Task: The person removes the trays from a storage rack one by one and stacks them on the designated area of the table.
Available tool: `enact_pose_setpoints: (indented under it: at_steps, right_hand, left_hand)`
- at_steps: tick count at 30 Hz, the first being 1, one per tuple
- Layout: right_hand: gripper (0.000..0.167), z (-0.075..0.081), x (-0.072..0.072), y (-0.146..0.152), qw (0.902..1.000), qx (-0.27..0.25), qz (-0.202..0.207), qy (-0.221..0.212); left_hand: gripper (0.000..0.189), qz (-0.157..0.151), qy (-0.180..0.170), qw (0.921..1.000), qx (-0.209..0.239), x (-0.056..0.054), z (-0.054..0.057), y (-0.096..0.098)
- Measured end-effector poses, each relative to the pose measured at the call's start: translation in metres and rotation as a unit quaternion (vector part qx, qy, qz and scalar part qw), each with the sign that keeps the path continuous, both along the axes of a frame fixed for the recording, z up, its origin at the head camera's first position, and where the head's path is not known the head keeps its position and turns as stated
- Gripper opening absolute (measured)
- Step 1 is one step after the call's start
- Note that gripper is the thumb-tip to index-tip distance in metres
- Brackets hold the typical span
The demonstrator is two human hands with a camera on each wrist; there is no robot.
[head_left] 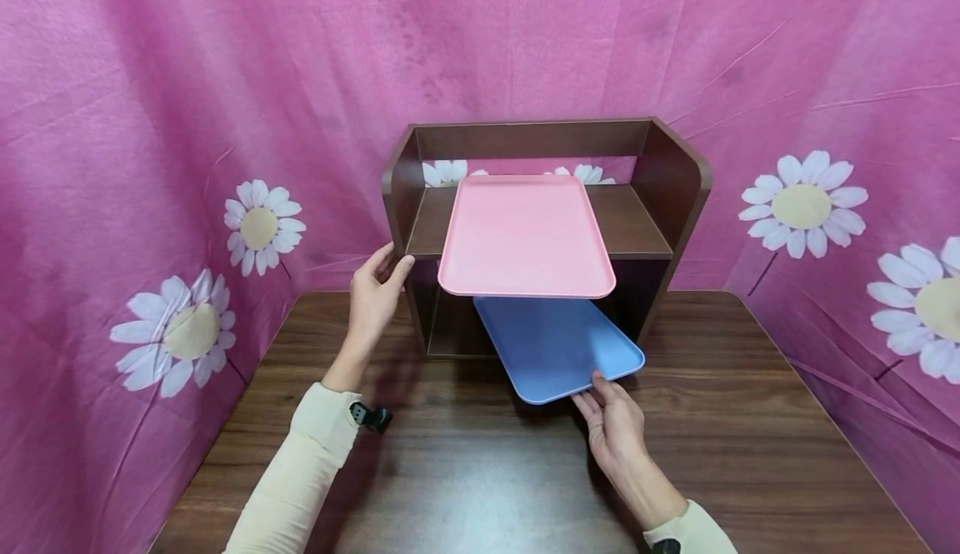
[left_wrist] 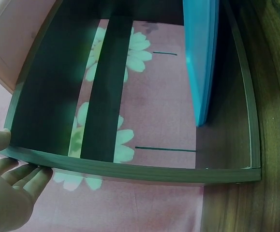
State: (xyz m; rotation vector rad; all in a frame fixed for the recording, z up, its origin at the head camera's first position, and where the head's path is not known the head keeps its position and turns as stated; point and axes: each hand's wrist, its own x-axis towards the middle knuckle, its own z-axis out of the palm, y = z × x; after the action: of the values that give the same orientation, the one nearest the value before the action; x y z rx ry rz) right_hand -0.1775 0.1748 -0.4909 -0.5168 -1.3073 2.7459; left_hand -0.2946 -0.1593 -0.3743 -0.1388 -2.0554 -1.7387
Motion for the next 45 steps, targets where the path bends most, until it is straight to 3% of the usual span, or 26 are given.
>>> enact_pose_setpoints:
  at_steps: [8, 15, 20, 24, 29, 37, 45]
  right_hand:
    - [0.034, 0.001, -0.006, 0.003, 0.9993, -0.012, 0.033, -0.01]
    - [0.051, 0.001, -0.007, 0.008, 0.9969, -0.038, 0.053, 0.044]
    - [0.052, 0.004, -0.006, 0.015, 0.9943, -0.065, 0.061, 0.059]
    - [0.041, 0.005, -0.004, 0.022, 0.992, -0.08, 0.069, 0.069]
    - [0.025, 0.005, -0.006, 0.034, 0.9829, -0.102, 0.089, 0.125]
    - [0.033, 0.003, -0.01, 0.054, 0.964, -0.106, 0.138, 0.201]
    - [0.035, 0.003, -0.011, 0.066, 0.9463, -0.137, 0.168, 0.24]
  left_hand:
    - [0.043, -0.003, 0.003, 1.0, 0.008, -0.001, 0.0, 0.0]
    - [0.044, 0.001, 0.005, 1.0, 0.008, 0.001, 0.002, 0.0]
    - [0.044, 0.001, 0.003, 0.9999, 0.01, 0.0, 0.001, 0.0]
    - [0.044, -0.002, 0.003, 1.0, 0.009, 0.0, 0.002, 0.001]
    - [0.044, -0.002, 0.007, 1.0, 0.004, 0.0, 0.003, 0.001]
    - [0.044, -0.001, 0.006, 1.0, -0.001, 0.0, 0.003, 0.001]
    - [0.043, -0.004, 0.006, 1.0, -0.001, -0.001, 0.003, 0.001]
